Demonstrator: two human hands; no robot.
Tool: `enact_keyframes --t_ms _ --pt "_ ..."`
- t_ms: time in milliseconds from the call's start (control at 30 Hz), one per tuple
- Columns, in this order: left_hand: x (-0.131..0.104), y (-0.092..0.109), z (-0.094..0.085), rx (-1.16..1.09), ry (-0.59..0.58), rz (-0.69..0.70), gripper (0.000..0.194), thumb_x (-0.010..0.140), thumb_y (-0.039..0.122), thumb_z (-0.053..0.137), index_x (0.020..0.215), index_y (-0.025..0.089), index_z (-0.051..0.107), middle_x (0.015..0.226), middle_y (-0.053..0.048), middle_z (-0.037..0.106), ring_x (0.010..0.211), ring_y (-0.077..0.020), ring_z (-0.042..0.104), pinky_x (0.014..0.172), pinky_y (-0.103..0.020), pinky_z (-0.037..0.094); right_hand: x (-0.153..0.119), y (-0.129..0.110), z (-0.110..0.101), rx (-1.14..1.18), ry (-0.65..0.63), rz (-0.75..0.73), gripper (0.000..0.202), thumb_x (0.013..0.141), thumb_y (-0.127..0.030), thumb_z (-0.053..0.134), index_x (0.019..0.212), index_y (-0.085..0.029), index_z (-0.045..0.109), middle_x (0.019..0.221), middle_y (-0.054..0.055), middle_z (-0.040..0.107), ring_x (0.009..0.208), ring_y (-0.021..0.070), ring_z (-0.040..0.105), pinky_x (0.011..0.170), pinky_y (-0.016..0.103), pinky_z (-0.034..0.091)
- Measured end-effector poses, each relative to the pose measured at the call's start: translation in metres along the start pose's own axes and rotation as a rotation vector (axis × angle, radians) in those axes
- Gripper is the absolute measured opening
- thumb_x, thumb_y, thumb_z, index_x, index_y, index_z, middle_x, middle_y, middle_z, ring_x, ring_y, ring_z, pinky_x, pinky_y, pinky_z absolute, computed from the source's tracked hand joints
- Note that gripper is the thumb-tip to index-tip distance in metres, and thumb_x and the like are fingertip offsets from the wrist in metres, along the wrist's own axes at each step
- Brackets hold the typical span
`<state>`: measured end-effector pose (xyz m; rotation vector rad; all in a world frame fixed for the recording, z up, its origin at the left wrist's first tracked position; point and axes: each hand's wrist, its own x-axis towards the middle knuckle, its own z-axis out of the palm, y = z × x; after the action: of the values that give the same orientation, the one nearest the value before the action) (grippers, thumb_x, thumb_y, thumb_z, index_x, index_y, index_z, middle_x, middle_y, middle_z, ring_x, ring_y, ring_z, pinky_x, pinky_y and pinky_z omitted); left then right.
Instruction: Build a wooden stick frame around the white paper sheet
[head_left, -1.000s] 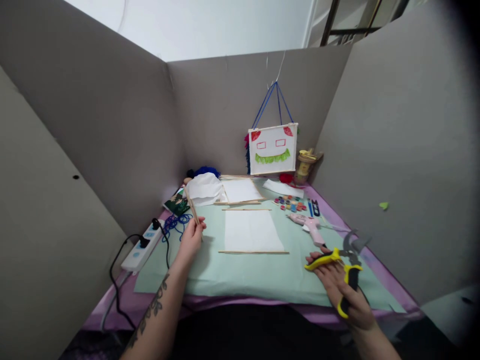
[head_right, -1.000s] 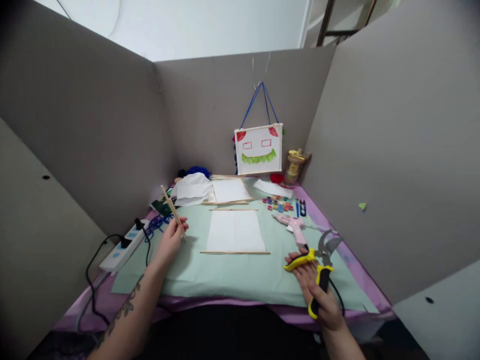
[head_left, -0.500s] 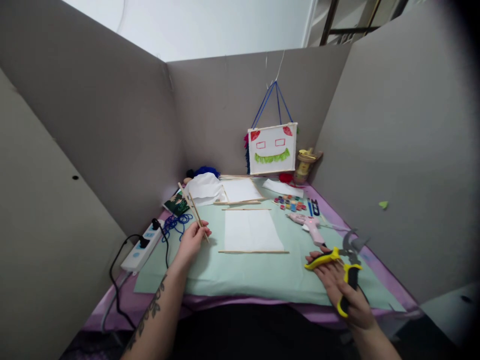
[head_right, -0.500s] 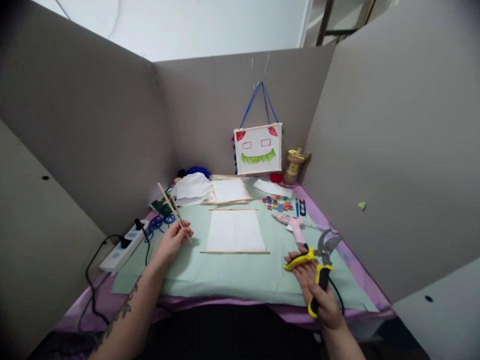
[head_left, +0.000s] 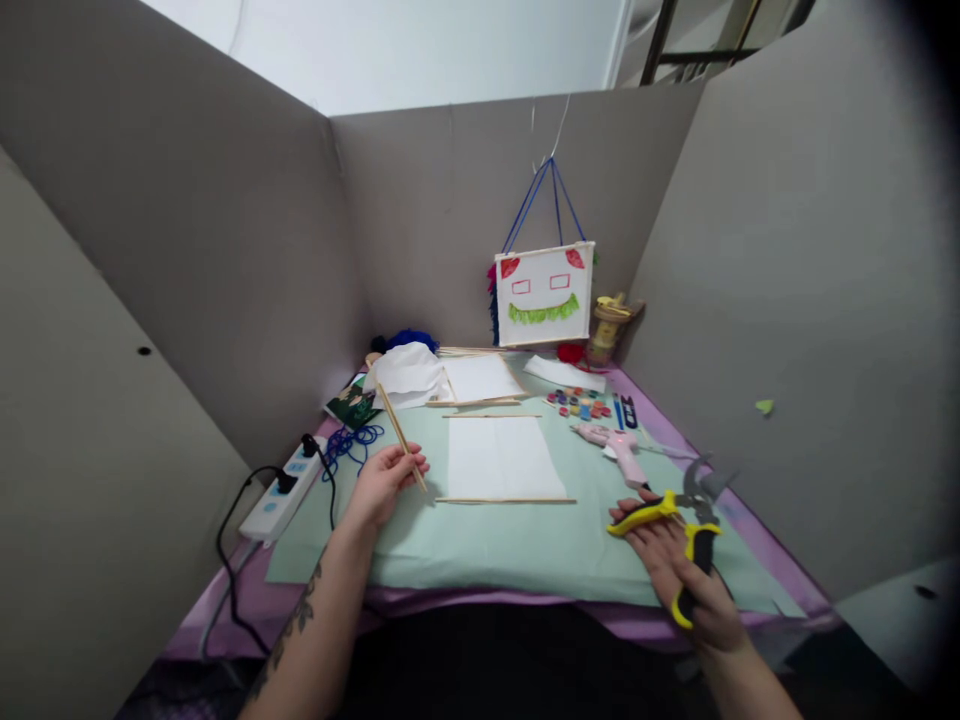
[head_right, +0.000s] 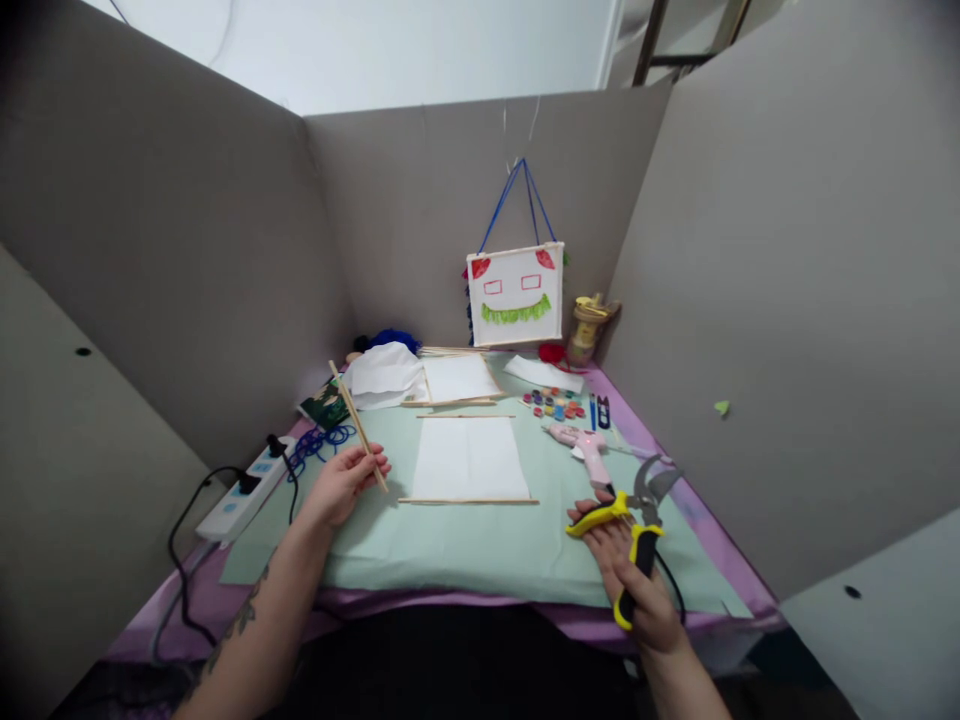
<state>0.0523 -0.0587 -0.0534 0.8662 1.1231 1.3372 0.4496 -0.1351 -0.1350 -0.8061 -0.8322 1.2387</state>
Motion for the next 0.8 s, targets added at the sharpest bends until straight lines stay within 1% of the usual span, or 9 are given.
enact_keyframes --t_ms 233,367,433,500,533,600,667,733,800 --pt "0.006 0.004 -0.003 0.252 0.120 0.013 0.040 0.054 0.035 0.078 0.084 0.013 0.064 0.071 -0.005 0.067 0.066 -0.0186 0.066 0.055 -0.025 0.046 -0.001 0.001 0.003 -0.012 0.012 -0.025 0.052 0.078 -0.037 0.062 0.129 -0.028 0.052 0.129 0.010 0.057 0.122 0.0332 0.050 0.103 0.053 0.038" --pt "0.023 0.024 -0.003 0.459 0.068 0.073 0.032 0.059 0.034 0.071 0.084 0.015 0.063 0.072 -0.005 0.068 0.067 -0.0219 0.066 0.053 -0.025 0.044 0.008 -0.008 0.007 0.000 0.029 0.034 0.052 0.079 -0.039 0.060 0.129 -0.025 0.052 0.124 0.013 0.060 0.116 0.0340 0.055 0.099 0.051 0.043" --pt "0.035 0.041 -0.001 0.665 0.064 0.184 0.021 0.062 0.030 0.068 0.078 0.019 0.064 0.066 -0.004 0.066 0.063 -0.0217 0.064 0.054 -0.027 0.044 0.016 -0.015 0.011 -0.029 0.055 0.070 0.054 0.077 -0.039 0.062 0.128 -0.024 0.052 0.125 0.014 0.059 0.116 0.0350 0.054 0.099 0.051 0.044" --pt "0.050 0.061 0.001 0.973 0.135 0.338 0.004 0.063 0.024 0.065 0.066 0.021 0.063 0.058 -0.003 0.061 0.062 -0.0226 0.061 0.057 -0.029 0.043 0.025 -0.022 0.016 -0.089 0.069 0.078 0.054 0.074 -0.039 0.066 0.125 -0.024 0.055 0.127 0.013 0.058 0.119 0.0358 0.052 0.101 0.051 0.041" --pt "0.058 0.070 0.002 1.124 0.184 0.391 0.005 0.063 0.019 0.063 0.060 0.022 0.060 0.055 -0.004 0.058 0.065 -0.0243 0.061 0.061 -0.031 0.043 0.030 -0.025 0.019 -0.131 0.064 0.071 0.054 0.072 -0.038 0.068 0.123 -0.024 0.057 0.128 0.012 0.057 0.121 0.0361 0.050 0.103 0.051 0.039" --pt "0.078 0.085 0.005 1.321 0.258 0.414 0.016 0.062 0.010 0.061 0.051 0.020 0.055 0.052 -0.006 0.054 0.072 -0.0295 0.061 0.068 -0.037 0.044 0.038 -0.029 0.022 -0.220 0.039 0.037 0.053 0.067 -0.037 0.073 0.117 -0.024 0.060 0.130 0.011 0.056 0.124 0.0372 0.046 0.106 0.052 0.033" --pt "0.102 0.094 0.010 1.359 0.277 0.379 0.023 0.061 0.005 0.060 0.046 0.018 0.050 0.052 -0.008 0.052 0.080 -0.0347 0.062 0.074 -0.044 0.043 0.046 -0.028 0.021 -0.286 0.009 0.015 0.055 0.063 -0.036 0.076 0.115 -0.024 0.062 0.130 0.011 0.056 0.127 0.0385 0.042 0.108 0.054 0.029" --pt "0.130 0.096 0.016 1.315 0.270 0.362 0.028 0.064 0.005 0.062 0.043 0.017 0.047 0.054 -0.011 0.053 0.086 -0.0368 0.061 0.078 -0.048 0.043 0.052 -0.023 0.018 -0.313 -0.018 0.028 0.057 0.063 -0.037 0.076 0.116 -0.024 0.061 0.129 0.011 0.056 0.128 0.0387 0.041 0.108 0.055 0.028" --pt "0.162 0.092 0.026 1.245 0.256 0.357 0.021 0.073 0.011 0.063 0.053 0.015 0.056 0.068 -0.013 0.060 0.091 -0.0330 0.061 0.081 -0.046 0.044 0.058 -0.016 0.014 -0.310 -0.042 0.057 0.055 0.066 -0.038 0.074 0.117 -0.025 0.061 0.126 0.011 0.059 0.127 0.0378 0.041 0.107 0.054 0.031"
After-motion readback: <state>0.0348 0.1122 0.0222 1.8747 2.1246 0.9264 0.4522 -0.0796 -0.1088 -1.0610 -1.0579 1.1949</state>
